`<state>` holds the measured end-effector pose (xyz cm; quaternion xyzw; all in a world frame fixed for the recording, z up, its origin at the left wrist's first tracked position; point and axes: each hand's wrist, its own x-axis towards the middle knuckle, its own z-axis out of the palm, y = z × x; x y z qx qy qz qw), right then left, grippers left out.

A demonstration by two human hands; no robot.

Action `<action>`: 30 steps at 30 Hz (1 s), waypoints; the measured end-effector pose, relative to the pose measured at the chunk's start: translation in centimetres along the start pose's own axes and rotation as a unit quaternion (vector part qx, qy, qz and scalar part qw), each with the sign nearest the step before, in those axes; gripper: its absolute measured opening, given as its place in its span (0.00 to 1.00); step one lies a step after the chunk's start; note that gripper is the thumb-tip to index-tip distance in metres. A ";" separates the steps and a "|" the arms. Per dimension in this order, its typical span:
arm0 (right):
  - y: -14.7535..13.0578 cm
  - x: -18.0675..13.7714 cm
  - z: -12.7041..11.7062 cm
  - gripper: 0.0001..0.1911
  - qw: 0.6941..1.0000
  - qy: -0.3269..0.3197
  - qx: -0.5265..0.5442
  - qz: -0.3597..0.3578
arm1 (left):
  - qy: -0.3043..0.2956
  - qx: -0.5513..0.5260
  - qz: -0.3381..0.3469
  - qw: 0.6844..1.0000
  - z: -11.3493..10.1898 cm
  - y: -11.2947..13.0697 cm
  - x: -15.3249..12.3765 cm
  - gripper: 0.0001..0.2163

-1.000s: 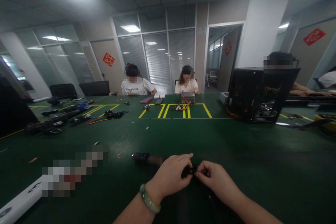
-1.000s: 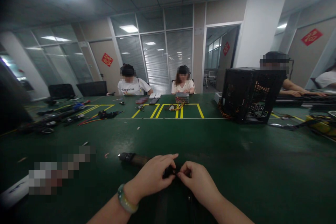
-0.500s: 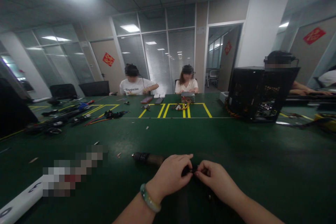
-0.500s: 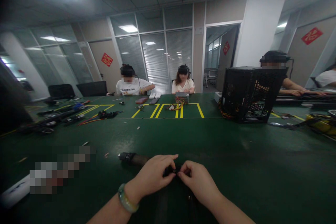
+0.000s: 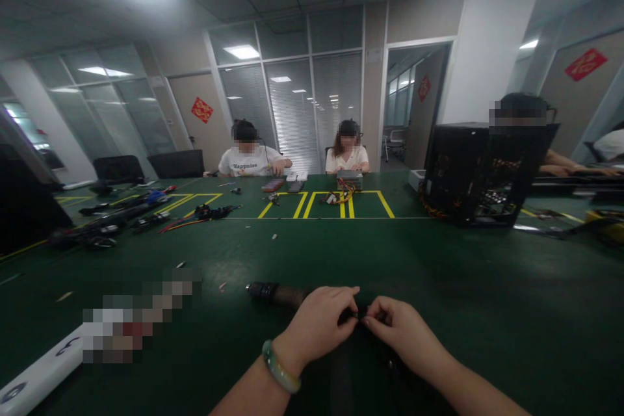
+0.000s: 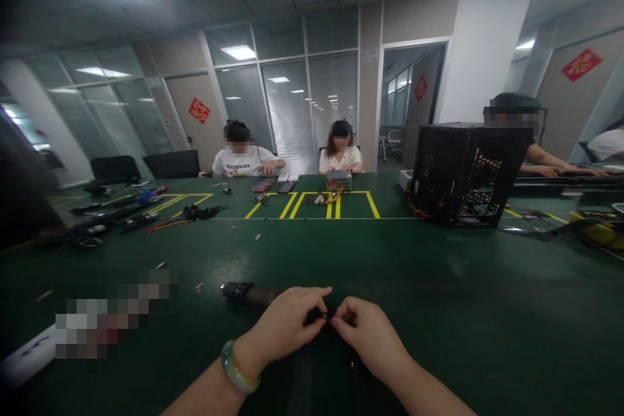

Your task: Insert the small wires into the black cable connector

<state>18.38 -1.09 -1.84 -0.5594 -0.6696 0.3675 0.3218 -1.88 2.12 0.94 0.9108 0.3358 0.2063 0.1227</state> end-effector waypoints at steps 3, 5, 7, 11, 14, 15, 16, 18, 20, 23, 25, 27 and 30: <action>0.4 0.1 0.1 0.07 1.000 -0.002 -0.001 0.001 | -0.010 0.001 0.009 1.000 -0.2 0.1 0.1 0.05; 0.6 0.2 0.2 0.07 1.000 0.000 -0.004 -0.001 | -0.010 -0.001 0.007 1.000 -0.3 0.2 0.0 0.06; 0.5 0.2 0.2 0.07 1.000 0.001 -0.006 -0.001 | -0.006 -0.005 -0.001 1.000 -0.3 0.1 0.0 0.09; 0.1 0.0 0.0 0.07 1.000 0.000 -0.006 0.000 | 0.005 -0.009 -0.006 1.000 -0.1 -0.2 -0.1 0.09; -0.2 -0.1 -0.2 0.07 1.000 0.003 -0.014 0.000 | -0.002 0.001 0.012 1.000 0.1 -0.3 -0.1 0.06; -0.3 -0.1 -0.2 0.07 1.000 0.004 -0.014 -0.001 | -0.005 0.002 0.018 1.000 0.2 -0.4 -0.1 0.05; -0.4 -0.2 -0.2 0.06 1.000 0.005 -0.012 -0.001 | -0.007 0.002 0.023 1.000 0.2 -0.4 -0.1 0.05; -0.5 -0.2 -0.2 0.06 1.000 0.003 -0.006 -0.001 | -0.007 -0.001 0.023 1.000 0.2 -0.5 -0.1 0.07; -0.5 -0.1 -0.2 0.06 1.000 0.003 -0.001 0.002 | -0.004 -0.003 0.014 1.000 0.2 -0.6 -0.1 0.08; -0.4 -0.1 -0.2 0.06 1.000 0.004 0.006 0.004 | 0.002 0.000 0.002 1.000 0.1 -0.5 -0.1 0.08; -0.1 -0.1 -0.1 0.06 1.000 0.006 0.003 0.002 | 0.001 0.000 0.007 1.000 0.1 -0.3 -0.1 0.06; 0.2 0.0 0.0 0.07 1.000 0.006 -0.005 -0.001 | -0.001 -0.005 0.015 1.000 0.1 -0.2 0.0 0.05; 0.4 0.0 0.1 0.06 1.000 0.003 -0.017 -0.007 | -0.001 -0.015 0.016 1.000 0.0 -0.1 0.0 0.06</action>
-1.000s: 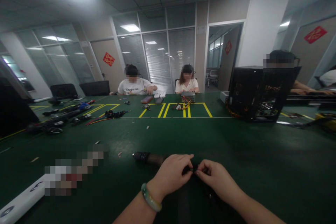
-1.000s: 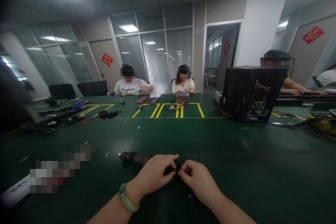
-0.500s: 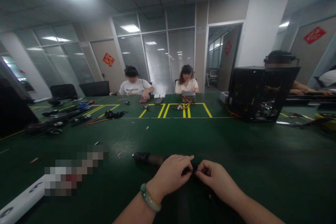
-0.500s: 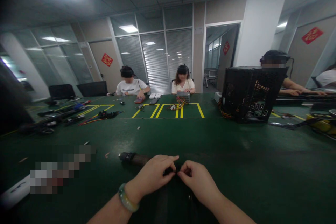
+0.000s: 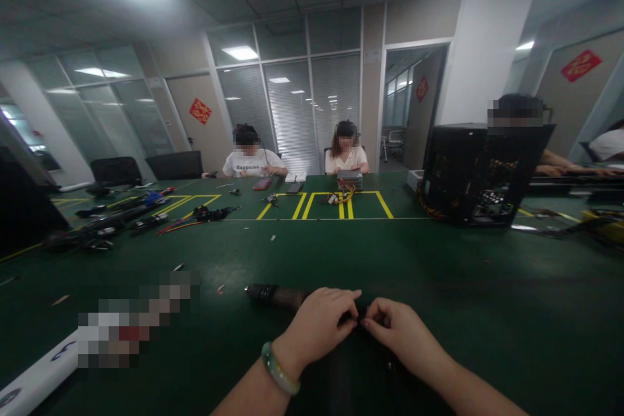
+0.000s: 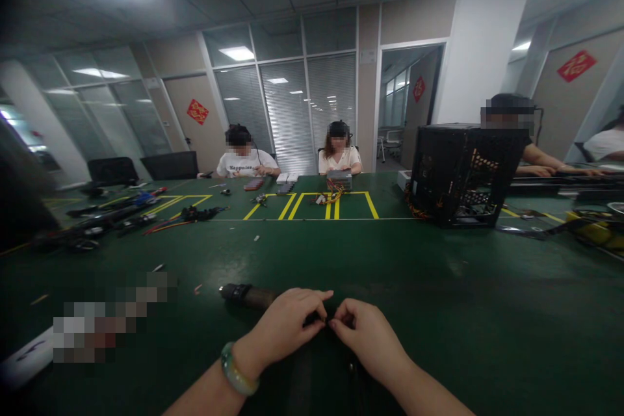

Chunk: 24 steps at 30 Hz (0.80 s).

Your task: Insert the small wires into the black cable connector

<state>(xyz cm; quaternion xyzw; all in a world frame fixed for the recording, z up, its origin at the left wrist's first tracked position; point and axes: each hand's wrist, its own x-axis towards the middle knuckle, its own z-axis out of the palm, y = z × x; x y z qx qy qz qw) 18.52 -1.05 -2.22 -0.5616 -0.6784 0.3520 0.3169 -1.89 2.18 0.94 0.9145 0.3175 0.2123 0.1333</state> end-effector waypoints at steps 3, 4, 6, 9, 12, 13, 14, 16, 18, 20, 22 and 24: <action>0.0 0.0 0.0 0.06 1.000 0.004 -0.002 -0.003 | 0.000 -0.008 -0.006 1.000 -0.2 -0.2 -0.1 0.10; 0.0 0.0 0.0 0.06 1.000 0.006 -0.001 -0.002 | 0.000 -0.009 -0.008 1.000 -0.2 -0.2 -0.2 0.11; -0.1 0.0 0.0 0.06 1.000 0.007 0.002 0.001 | -0.002 -0.006 -0.009 1.000 -0.2 -0.3 -0.2 0.09; 0.0 0.1 0.0 0.06 1.000 0.002 0.008 0.004 | -0.003 0.003 -0.003 1.000 0.0 -0.4 -0.2 0.07; 0.1 0.1 0.1 0.06 1.000 -0.001 0.009 -0.001 | 0.002 0.001 0.005 1.000 0.2 -0.3 -0.1 0.07; 0.2 0.2 0.1 0.06 1.000 0.001 0.009 -0.003 | 0.004 0.000 0.008 1.000 0.2 -0.3 -0.1 0.08; 0.3 0.2 0.2 0.05 1.000 0.003 0.008 -0.005 | 0.005 0.000 0.010 1.000 0.2 -0.2 -0.1 0.08; 0.5 0.3 0.2 0.05 1.000 0.007 0.011 -0.009 | 0.003 0.005 0.012 1.000 0.2 -0.1 0.0 0.07; 0.6 0.4 0.2 0.04 1.000 0.004 0.016 -0.013 | -0.001 0.010 0.010 1.000 0.1 -0.1 0.0 0.07; 0.7 0.5 0.2 0.04 1.000 0.003 0.019 -0.016 | -0.002 0.014 0.000 1.000 0.1 -0.1 -0.1 0.07; 0.6 0.4 0.2 0.04 1.000 0.004 0.014 -0.016 | 0.000 0.017 -0.012 1.000 0.1 -0.1 -0.1 0.08; 0.5 0.3 0.2 0.04 1.000 0.008 0.005 -0.017 | 0.000 0.021 -0.018 1.000 0.2 -0.3 -0.1 0.08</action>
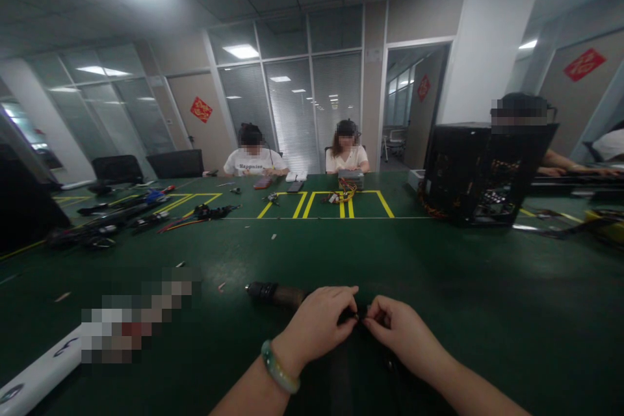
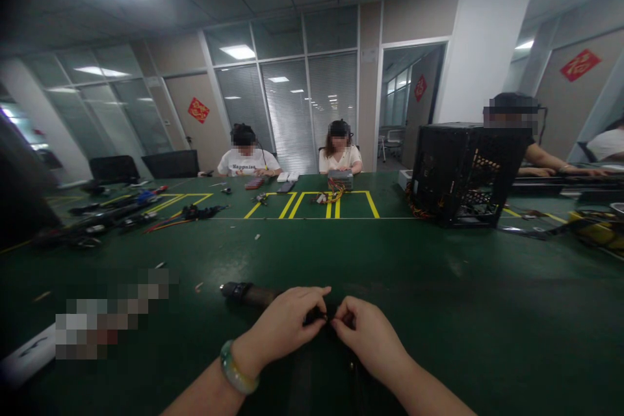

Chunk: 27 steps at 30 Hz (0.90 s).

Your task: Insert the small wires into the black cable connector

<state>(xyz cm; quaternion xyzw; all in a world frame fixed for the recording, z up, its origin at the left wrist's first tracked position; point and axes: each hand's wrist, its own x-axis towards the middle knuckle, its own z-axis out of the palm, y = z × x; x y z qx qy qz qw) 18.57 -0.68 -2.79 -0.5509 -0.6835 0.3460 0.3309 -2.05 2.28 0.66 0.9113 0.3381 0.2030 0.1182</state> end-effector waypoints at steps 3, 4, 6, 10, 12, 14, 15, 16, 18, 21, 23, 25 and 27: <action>-0.2 -0.1 0.0 0.04 1.000 0.002 -0.006 0.002 | -0.003 0.001 0.004 1.000 0.0 -0.1 0.0 0.08; -0.3 -0.2 0.0 0.05 1.000 0.002 -0.005 0.005 | -0.002 0.000 0.006 1.000 0.0 -0.1 0.0 0.08; -0.3 -0.2 0.0 0.05 1.000 -0.001 0.003 0.011 | 0.002 -0.005 0.012 1.000 0.0 0.1 0.1 0.07; -0.4 -0.2 -0.1 0.05 1.000 -0.005 0.020 0.017 | 0.004 -0.006 0.020 1.000 -0.1 0.4 0.2 0.06; -0.3 -0.2 -0.1 0.05 1.000 -0.003 0.023 0.019 | 0.001 -0.002 0.018 1.000 -0.1 0.4 0.2 0.06; -0.2 -0.2 -0.1 0.06 0.999 -0.006 0.028 0.019 | 0.002 -0.004 0.016 1.000 0.0 0.4 0.2 0.06; -0.1 -0.2 -0.1 0.06 0.999 -0.009 0.029 0.018 | 0.003 -0.007 0.014 1.000 0.0 0.4 0.2 0.06; -0.1 -0.2 -0.1 0.06 0.999 -0.013 0.028 0.017 | 0.005 -0.010 0.012 1.000 0.0 0.4 0.2 0.06; 0.0 -0.2 -0.1 0.05 1.000 -0.013 0.014 0.013 | 0.006 -0.014 0.009 1.000 0.1 0.3 0.2 0.07; -0.1 -0.2 0.0 0.05 1.000 -0.005 -0.006 0.007 | 0.006 -0.016 0.003 1.000 0.0 0.2 0.1 0.09; -0.2 -0.2 0.0 0.05 1.000 -0.001 -0.010 0.007 | 0.008 -0.015 0.001 1.000 0.0 0.2 0.0 0.10; -0.4 -0.2 0.0 0.05 1.000 -0.001 -0.005 0.011 | 0.010 -0.015 0.000 1.000 -0.1 0.3 0.0 0.09; -0.6 -0.3 -0.2 0.05 1.000 -0.004 0.008 0.017 | 0.009 -0.019 0.002 1.000 -0.2 0.3 -0.1 0.08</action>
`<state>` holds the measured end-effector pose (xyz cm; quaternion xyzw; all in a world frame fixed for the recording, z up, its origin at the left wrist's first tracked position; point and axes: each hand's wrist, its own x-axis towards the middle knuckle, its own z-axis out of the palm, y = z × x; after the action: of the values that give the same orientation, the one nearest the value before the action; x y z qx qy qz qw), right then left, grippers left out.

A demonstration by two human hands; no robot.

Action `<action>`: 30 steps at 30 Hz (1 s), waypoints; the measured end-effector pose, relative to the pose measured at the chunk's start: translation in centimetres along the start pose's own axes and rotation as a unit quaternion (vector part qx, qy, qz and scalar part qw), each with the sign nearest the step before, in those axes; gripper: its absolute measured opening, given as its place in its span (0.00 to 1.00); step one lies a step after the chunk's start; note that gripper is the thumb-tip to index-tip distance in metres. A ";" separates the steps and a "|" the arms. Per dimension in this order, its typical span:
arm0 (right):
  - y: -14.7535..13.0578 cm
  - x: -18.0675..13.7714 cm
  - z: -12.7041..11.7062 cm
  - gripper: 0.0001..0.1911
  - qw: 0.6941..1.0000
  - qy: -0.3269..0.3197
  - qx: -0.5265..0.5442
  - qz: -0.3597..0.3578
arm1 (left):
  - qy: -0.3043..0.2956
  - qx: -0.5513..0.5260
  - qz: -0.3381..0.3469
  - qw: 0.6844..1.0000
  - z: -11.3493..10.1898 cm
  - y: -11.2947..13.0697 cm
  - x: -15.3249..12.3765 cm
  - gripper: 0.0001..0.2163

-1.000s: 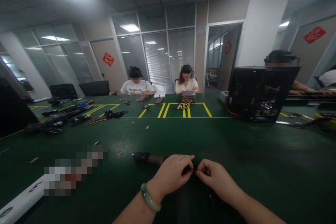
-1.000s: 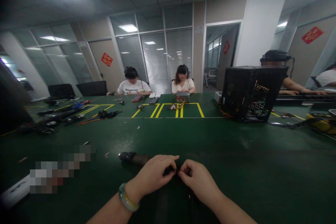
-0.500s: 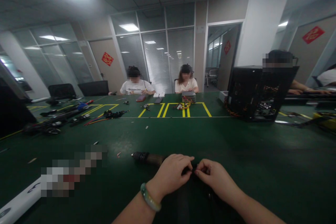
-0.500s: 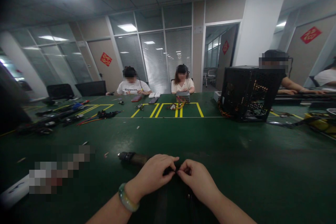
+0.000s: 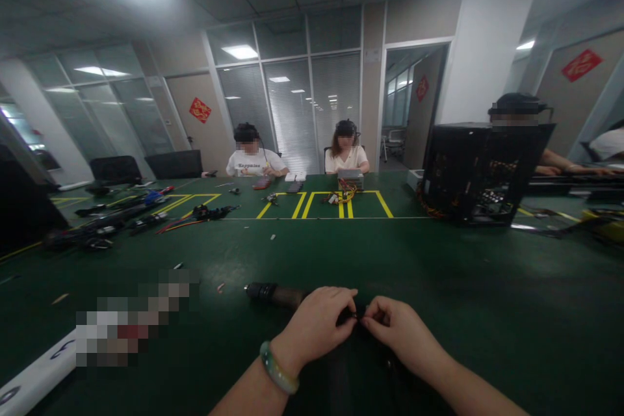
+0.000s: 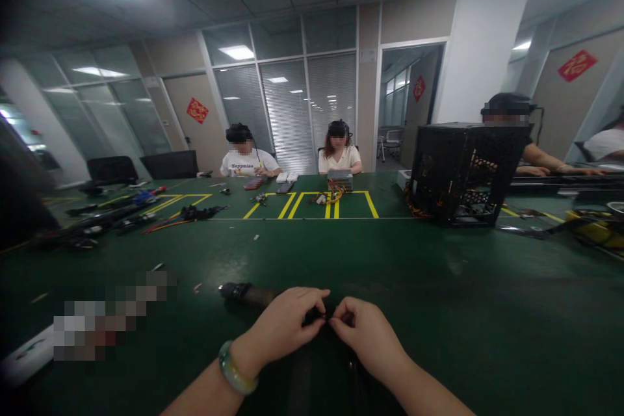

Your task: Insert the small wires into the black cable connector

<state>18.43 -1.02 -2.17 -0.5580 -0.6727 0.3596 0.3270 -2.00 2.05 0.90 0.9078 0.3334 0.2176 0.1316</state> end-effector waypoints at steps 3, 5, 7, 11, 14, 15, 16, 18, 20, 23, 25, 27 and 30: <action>-0.1 0.0 -0.2 0.06 1.000 -0.007 0.021 0.007 | -0.002 -0.007 0.006 1.000 0.0 0.0 0.1 0.07; -0.1 0.0 -0.1 0.06 1.000 -0.010 0.025 0.008 | 0.001 -0.007 0.008 1.000 0.1 0.0 0.2 0.06; 0.1 0.0 -0.1 0.06 1.000 -0.009 0.019 0.004 | 0.001 -0.005 0.008 1.000 0.1 0.1 0.2 0.06; 0.3 0.0 0.1 0.05 1.000 0.009 -0.012 -0.004 | -0.002 -0.004 0.004 1.000 0.0 0.1 0.2 0.07; 0.0 -0.1 0.1 0.05 1.000 0.007 -0.024 0.002 | -0.003 -0.002 -0.002 1.000 -0.1 0.1 0.1 0.09; -0.1 -0.1 0.0 0.05 1.000 0.005 -0.022 0.005 | -0.002 -0.002 -0.003 1.000 -0.1 0.1 0.1 0.09; -0.3 -0.2 0.0 0.06 1.000 0.003 -0.018 0.008 | -0.003 -0.001 -0.003 1.000 -0.1 0.1 0.1 0.09; -0.5 -0.2 -0.1 0.06 1.000 -0.002 -0.006 0.014 | -0.004 -0.002 0.000 1.000 -0.1 0.1 0.1 0.08; -0.6 -0.2 -0.1 0.07 1.000 -0.004 0.001 0.017 | -0.006 -0.002 0.002 1.000 0.0 0.1 0.2 0.07; -0.4 -0.1 -0.1 0.07 1.000 0.001 0.006 0.012 | -0.003 -0.002 0.004 1.000 0.0 0.2 0.2 0.07; -0.2 -0.1 0.0 0.07 1.000 0.003 0.012 0.007 | -0.001 -0.004 0.008 1.000 0.0 0.3 0.2 0.07; -0.1 -0.1 0.0 0.07 1.000 -0.005 0.023 0.004 | 0.001 -0.007 0.012 1.000 0.0 0.3 0.2 0.08; -0.2 -0.1 -0.1 0.07 0.999 -0.014 0.037 0.010 | 0.003 -0.008 0.007 1.000 0.0 0.1 0.1 0.09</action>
<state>18.41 -1.12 -2.00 -0.5472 -0.6579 0.3950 0.3344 -1.81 2.04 0.96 0.9086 0.3252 0.2237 0.1366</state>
